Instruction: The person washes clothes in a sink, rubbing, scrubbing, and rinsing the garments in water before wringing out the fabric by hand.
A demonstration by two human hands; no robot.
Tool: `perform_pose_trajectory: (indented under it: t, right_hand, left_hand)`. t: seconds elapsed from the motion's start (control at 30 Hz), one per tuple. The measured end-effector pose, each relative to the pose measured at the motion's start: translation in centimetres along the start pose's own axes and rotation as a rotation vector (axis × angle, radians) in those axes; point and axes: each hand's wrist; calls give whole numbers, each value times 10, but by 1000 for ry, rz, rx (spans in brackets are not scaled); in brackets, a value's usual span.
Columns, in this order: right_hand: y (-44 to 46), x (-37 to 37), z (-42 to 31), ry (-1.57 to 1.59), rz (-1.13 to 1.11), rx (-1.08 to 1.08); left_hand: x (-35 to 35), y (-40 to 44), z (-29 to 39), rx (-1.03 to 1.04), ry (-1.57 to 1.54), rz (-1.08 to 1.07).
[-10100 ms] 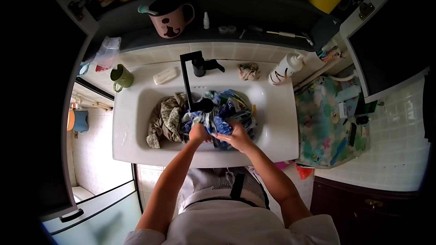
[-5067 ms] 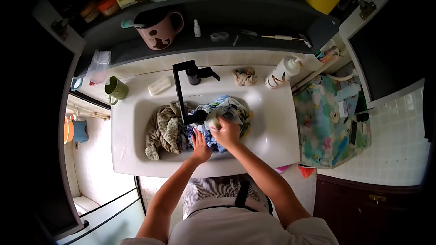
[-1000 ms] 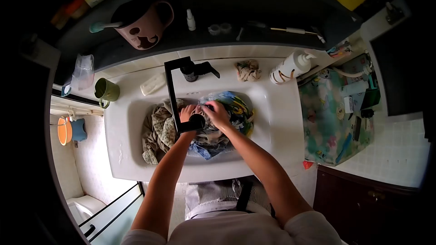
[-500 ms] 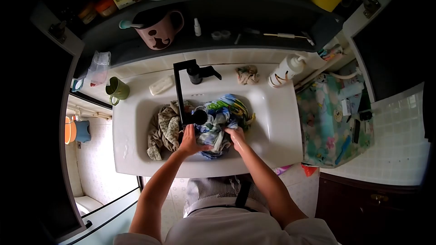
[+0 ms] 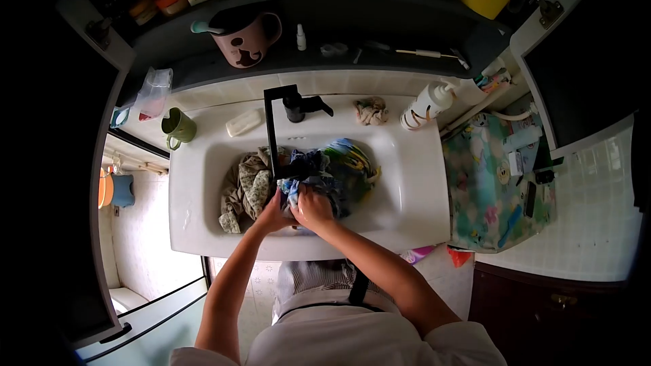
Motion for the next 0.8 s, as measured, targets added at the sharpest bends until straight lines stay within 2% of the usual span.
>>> perform_pose_trajectory:
  t: [0.03, 0.07, 0.1, 0.13, 0.2, 0.23, 0.27, 0.3, 0.33, 0.37, 0.43, 0.47, 0.5, 0.53, 0.57, 0.6, 0.63, 0.67, 0.7, 0.73, 0.77, 0.8]
  right_hand:
    - [-3, 1, -3, -90, -44, -29]
    - [-6, 3, -6, -181, -87, -58]
    - [-9, 16, -5, -57, 25, -128]
    - [-9, 33, -9, -99, -71, -91]
    - [-19, 59, -13, -151, -129, -181]
    - [-23, 66, -11, -113, -93, -269]
    - [-28, 71, -9, -75, -58, -354]
    - [-30, 74, -8, -37, -21, -436]
    - [-28, 60, -6, 61, -149, -353]
    - [-26, 29, -4, 159, -276, -270]
    - [-21, 0, 14, 388, -454, -304]
    - [-19, -14, 23, 501, -548, -306]
    - [-10, -23, 33, 707, -654, -158]
    - [5, -39, 48, 796, -621, -79]
    - [15, -54, 52, 1138, -462, 410]
    - [31, -47, 75, 862, -169, 425]
    - [53, -27, 102, 360, 192, 366]
    - [68, -24, 105, 286, 310, 379]
    - [89, -24, 107, 277, -27, 410]
    - [89, 8, 102, 312, 211, 282]
    - [89, -5, 69, 147, 70, 313]
    - [86, 13, 63, 52, 82, 257]
  left_hand:
    - [-18, -8, 19, -264, 143, -25]
    - [-36, -4, 35, -423, 96, -96]
    - [-33, -6, 42, -346, 153, 208]
    - [-24, -6, 51, -264, 208, 510]
    - [-14, 20, 69, -155, 231, 585]
    - [-6, 35, 71, -340, 152, 514]
    - [19, 57, 30, -187, 374, 676]
    - [17, 58, 48, -220, 456, 694]
    - [16, 61, 73, -249, 537, 712]
    - [17, 63, 81, -239, 499, 641]
    - [15, 62, 89, -229, 430, 502]
    - [15, 62, 90, -187, 398, 552]
    - [17, 62, 85, -167, 406, 569]
    - [18, 64, 80, -144, 416, 593]
    - [19, 63, 83, -95, 426, 688]
    - [29, 63, 73, -12, 500, 766]
    - [31, 58, 75, 58, 478, 824]
    - [33, 55, 78, 132, 452, 876]
    - [35, 54, 75, 164, 382, 893]
    - [34, 53, 71, 197, 310, 911]
    - [30, 48, 68, 140, 280, 799]
    - [30, 47, 60, 124, 261, 789]
Point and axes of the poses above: each hand's wrist, its own y-axis towards the middle knuckle, its own x-axis out of the palm, z = x × y, and after that the axes turned 7 degrees about y, right-handed
